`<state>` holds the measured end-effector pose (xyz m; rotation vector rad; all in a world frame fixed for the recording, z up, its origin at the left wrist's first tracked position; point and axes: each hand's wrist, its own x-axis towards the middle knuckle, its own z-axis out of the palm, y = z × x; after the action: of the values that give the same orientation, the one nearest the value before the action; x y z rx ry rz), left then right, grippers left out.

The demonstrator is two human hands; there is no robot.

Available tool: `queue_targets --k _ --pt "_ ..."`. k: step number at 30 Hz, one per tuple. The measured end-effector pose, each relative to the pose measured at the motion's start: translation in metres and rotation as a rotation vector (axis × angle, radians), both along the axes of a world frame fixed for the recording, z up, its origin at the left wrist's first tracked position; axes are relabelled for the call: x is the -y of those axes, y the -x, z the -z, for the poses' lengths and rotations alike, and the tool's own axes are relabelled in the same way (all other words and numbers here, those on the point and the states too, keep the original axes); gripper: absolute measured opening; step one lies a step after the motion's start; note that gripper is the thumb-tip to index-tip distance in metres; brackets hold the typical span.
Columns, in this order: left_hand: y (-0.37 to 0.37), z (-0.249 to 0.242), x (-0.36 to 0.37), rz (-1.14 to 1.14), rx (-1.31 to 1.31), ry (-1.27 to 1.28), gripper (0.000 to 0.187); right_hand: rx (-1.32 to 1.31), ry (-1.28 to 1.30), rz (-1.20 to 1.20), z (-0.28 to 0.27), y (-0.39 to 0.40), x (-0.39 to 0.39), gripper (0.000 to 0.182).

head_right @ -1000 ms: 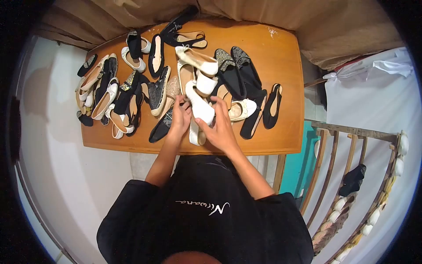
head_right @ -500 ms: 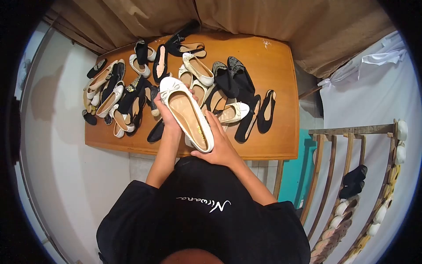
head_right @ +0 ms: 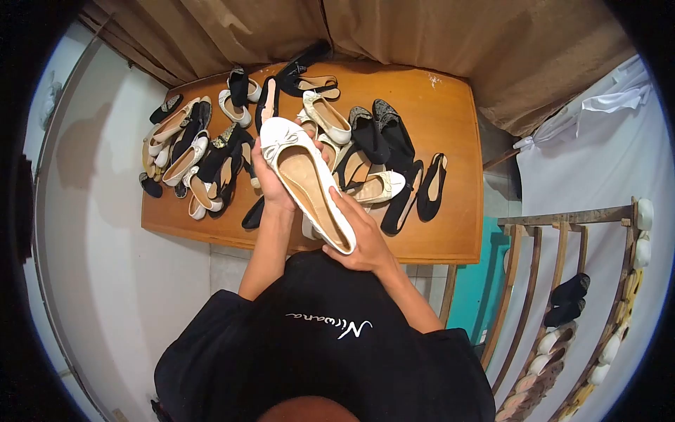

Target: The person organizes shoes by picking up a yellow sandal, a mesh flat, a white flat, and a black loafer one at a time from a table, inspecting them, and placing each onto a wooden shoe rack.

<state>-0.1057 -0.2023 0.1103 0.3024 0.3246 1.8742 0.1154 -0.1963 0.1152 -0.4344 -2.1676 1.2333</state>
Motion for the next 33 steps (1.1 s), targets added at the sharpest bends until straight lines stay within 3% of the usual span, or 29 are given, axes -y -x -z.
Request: queue_targets --k 2,5,6,10,13,15,17,21,22,28,33 --pt "-0.006 -0.025 0.003 -0.049 0.109 0.026 0.067 -0.046 -0.002 -0.023 -0.006 -0.002 -0.009 0.103" --pt "0.008 -0.018 0.003 -0.07 0.172 -0.069 0.056 -0.017 0.063 -0.099 -0.021 -0.009 -0.014 0.103" --pt "0.004 -0.028 0.003 -0.068 0.127 -0.093 0.046 0.005 0.039 -0.086 -0.024 -0.01 -0.013 0.102" --pt "0.004 -0.022 0.002 -0.053 0.09 -0.114 0.04 -0.049 0.116 -0.077 -0.024 -0.012 -0.015 0.099" --pt "0.002 -0.015 0.002 -0.04 0.112 -0.099 0.04 -0.083 0.263 -0.102 -0.017 -0.016 -0.02 0.101" --pt "-0.003 -0.019 0.001 -0.052 0.159 -0.065 0.04 -0.141 0.494 -0.097 -0.016 -0.017 -0.017 0.101" --pt "-0.011 -0.032 0.0 -0.197 0.078 0.177 0.039 -0.169 0.644 -0.082 -0.011 -0.02 -0.014 0.1" --pt "0.022 0.006 -0.01 -0.303 -0.014 0.159 0.031 -0.266 0.944 0.029 0.019 -0.035 -0.001 0.093" --pt "0.034 0.009 -0.01 -0.219 -0.005 0.02 0.032 -0.269 0.938 0.029 0.021 -0.034 0.002 0.093" --pt "0.022 0.002 -0.007 -0.484 -0.15 0.045 0.047 -0.38 1.09 -0.015 0.044 -0.032 0.015 0.084" --pt "0.021 0.003 -0.003 -0.442 -0.218 0.07 0.047 -0.462 0.999 -0.131 0.037 -0.027 0.003 0.077"
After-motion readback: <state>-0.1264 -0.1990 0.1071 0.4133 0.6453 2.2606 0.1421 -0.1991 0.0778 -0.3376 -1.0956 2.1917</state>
